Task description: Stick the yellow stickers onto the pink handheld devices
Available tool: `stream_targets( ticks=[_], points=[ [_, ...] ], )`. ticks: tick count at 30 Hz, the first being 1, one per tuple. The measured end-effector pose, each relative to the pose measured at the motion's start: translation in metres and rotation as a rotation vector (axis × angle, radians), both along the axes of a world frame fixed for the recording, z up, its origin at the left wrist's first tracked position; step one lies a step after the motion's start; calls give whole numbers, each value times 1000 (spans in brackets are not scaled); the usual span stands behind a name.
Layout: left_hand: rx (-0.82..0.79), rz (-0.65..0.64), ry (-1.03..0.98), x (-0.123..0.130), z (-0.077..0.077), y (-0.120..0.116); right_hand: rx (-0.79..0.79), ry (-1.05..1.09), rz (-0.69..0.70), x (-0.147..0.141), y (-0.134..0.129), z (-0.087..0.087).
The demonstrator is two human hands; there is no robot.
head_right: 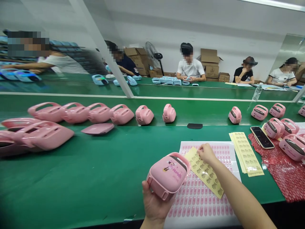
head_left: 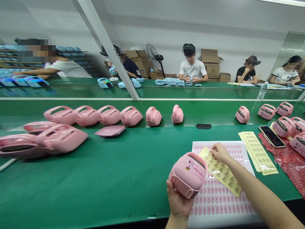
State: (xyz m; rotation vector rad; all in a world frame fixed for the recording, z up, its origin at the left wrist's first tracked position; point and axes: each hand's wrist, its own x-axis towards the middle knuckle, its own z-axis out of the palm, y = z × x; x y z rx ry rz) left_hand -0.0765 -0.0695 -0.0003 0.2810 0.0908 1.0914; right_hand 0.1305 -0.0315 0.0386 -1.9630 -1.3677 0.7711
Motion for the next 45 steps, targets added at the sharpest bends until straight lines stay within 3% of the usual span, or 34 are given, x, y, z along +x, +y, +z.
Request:
stream_targets(
  ticks=[3,12,21,24,30,33,37,41,45],
  points=[
    [-51,-1,9,2,5,-1,-27,-43,-17,-3,8,3],
    [-90,7,51,5,0,-2,-64,-207,-42,-18,8,12],
    [-137,-78,28,10,2,11,-72,-98,-43,-11,6,8],
    [-227,-40,97,14,11,13,-65,-1,-60,-8,4,4],
    [-445,74,360,29,47,15,-108,311,-67,-9,-21,-2],
    [-457,8,459,35,57,21,-91,460,-55,-9,-39,-3],
    [-404,-135,525,38,58,38,-12,570,-48,-3,-54,-1],
    [-304,-275,532,41,57,56,69,572,-56,9,-56,5],
    [-242,-360,522,48,66,66,105,507,-82,19,-55,8]
  ],
)
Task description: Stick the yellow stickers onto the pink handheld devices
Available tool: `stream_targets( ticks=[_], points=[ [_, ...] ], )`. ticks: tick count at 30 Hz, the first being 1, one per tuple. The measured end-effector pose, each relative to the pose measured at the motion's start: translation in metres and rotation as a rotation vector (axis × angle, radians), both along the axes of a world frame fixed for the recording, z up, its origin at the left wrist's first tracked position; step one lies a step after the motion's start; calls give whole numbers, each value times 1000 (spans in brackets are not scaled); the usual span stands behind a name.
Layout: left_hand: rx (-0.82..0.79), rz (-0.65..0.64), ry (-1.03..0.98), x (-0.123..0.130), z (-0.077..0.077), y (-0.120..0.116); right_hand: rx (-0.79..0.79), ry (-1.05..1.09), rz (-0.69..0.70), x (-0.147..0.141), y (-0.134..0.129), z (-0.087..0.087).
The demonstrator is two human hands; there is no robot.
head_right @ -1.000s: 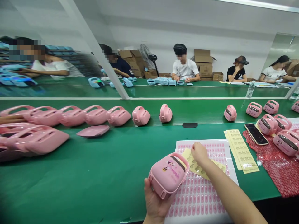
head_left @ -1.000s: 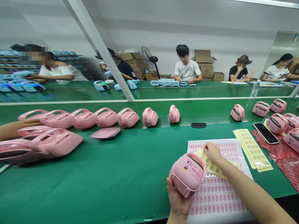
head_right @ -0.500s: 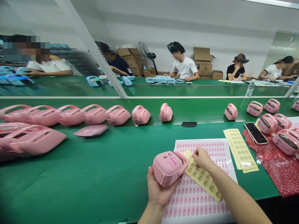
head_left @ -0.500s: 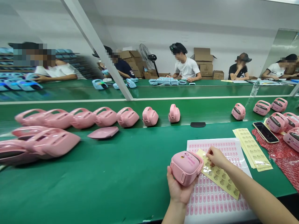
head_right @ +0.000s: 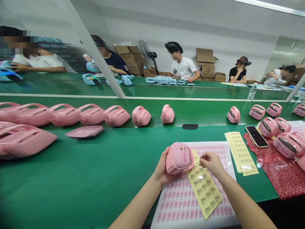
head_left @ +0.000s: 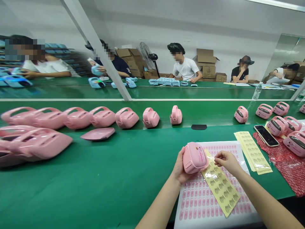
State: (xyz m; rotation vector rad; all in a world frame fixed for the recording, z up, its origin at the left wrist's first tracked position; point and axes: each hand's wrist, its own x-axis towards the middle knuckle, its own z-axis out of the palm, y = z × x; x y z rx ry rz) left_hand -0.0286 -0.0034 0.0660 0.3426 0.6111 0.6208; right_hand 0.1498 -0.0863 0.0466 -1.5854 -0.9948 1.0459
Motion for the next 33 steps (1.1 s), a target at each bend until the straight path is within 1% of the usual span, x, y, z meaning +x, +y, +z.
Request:
stream_targets(
  ticks=[2,5,7,9,12,15,18,23,28,33],
  points=[
    [9,17,8,3,6,0,5,-53,-18,4,5,0],
    [18,123,12,2,11,-6,8,-159,-39,7,19,0],
    [8,180,-6,-1,11,-13,-1,-231,-36,6,30,0],
    [-12,210,-36,-5,7,-20,-23,-290,-23,3,39,-2],
    [-55,220,-80,-11,-4,-26,-61,-368,-9,-5,48,-6],
    [-93,199,-115,-13,-14,-28,-75,-450,-5,-13,51,-11],
    [-105,197,-113,-12,-17,-29,-64,-504,-2,-16,49,-14],
    [-93,233,-59,-10,-15,-32,-52,-472,36,-12,43,-11],
    [-110,243,-35,-8,-13,-33,-81,-352,102,-6,31,-6],
    [-106,254,-6,-7,-11,-34,-62,-199,120,-3,22,-1]
  ],
)
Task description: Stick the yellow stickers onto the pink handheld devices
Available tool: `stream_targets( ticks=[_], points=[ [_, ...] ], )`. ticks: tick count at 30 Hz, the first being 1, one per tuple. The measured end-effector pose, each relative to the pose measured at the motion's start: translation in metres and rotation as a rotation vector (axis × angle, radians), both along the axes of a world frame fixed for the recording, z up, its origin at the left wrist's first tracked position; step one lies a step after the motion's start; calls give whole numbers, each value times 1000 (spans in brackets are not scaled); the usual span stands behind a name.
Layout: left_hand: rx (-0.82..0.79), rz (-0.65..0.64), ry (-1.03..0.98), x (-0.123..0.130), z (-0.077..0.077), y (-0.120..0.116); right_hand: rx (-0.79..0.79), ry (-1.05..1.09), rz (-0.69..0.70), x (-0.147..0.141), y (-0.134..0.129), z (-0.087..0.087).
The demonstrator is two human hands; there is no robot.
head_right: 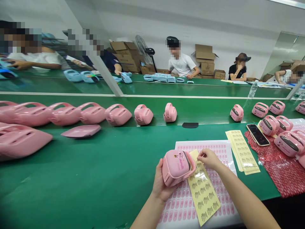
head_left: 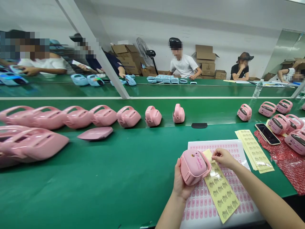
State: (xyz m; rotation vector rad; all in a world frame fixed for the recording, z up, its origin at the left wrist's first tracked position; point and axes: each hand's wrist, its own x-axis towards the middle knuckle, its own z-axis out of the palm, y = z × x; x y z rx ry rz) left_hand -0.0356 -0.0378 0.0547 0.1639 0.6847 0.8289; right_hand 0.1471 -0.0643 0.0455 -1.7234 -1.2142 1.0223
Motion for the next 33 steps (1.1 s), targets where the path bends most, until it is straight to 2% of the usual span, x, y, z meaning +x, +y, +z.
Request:
stream_targets(
  ticks=[5,11,14,17,22,33],
  points=[
    [2,15,9,1,2,-1,74,141,5,6,-11,14],
    [147,104,128,9,17,-10,143,482,-21,-9,-33,49],
    [282,119,284,15,25,-15,149,490,54,-22,-38,66],
    [391,69,356,19,28,-18,134,371,88,-29,-38,76],
    [397,15,381,23,25,-21,76,222,97,-27,-38,74],
    [358,74,335,25,28,-24,124,252,37,-32,-40,61]
  ],
)
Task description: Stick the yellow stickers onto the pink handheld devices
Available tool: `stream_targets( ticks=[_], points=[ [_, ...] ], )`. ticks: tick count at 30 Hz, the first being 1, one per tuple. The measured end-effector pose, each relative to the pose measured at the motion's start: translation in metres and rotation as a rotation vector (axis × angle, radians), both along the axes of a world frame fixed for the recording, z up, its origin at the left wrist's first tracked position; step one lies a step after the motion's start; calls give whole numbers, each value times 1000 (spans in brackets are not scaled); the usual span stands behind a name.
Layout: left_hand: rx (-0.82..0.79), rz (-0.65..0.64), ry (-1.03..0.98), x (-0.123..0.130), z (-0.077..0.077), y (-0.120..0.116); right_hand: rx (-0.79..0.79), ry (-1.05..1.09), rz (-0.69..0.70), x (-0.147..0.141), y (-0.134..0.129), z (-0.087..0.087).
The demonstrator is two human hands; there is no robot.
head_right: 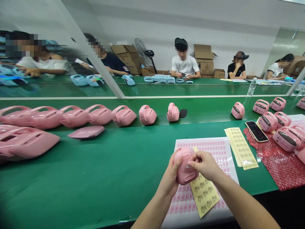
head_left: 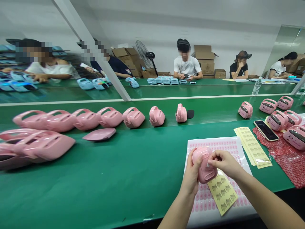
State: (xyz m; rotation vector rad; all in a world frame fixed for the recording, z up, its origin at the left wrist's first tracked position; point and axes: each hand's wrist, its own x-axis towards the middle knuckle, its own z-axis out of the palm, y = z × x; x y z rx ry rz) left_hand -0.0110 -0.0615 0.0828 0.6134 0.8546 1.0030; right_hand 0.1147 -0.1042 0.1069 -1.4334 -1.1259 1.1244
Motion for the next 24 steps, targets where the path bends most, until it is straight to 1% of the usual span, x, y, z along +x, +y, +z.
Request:
stream_targets(
  ticks=[5,8,13,15,18,20,22,24],
  points=[
    [-31,16,-35,0,0,0,43,-60,-58,-3,1,-4],
    [-24,24,-22,0,0,0,59,-91,-73,-5,0,-5],
    [-28,17,-17,0,0,0,131,-244,-149,-10,-3,-8],
    [-14,12,-13,-1,0,0,179,-310,-170,-13,-3,-10],
    [53,-31,18,-3,0,-2,250,-371,-199,-16,-1,-13],
    [83,-65,53,-4,0,-2,263,-310,-187,-15,0,-13],
    [97,-73,96,-4,0,-2,278,-177,-190,-8,-4,-10],
    [102,-57,123,-4,-1,-1,323,-69,-252,5,-15,-8]
  ],
)
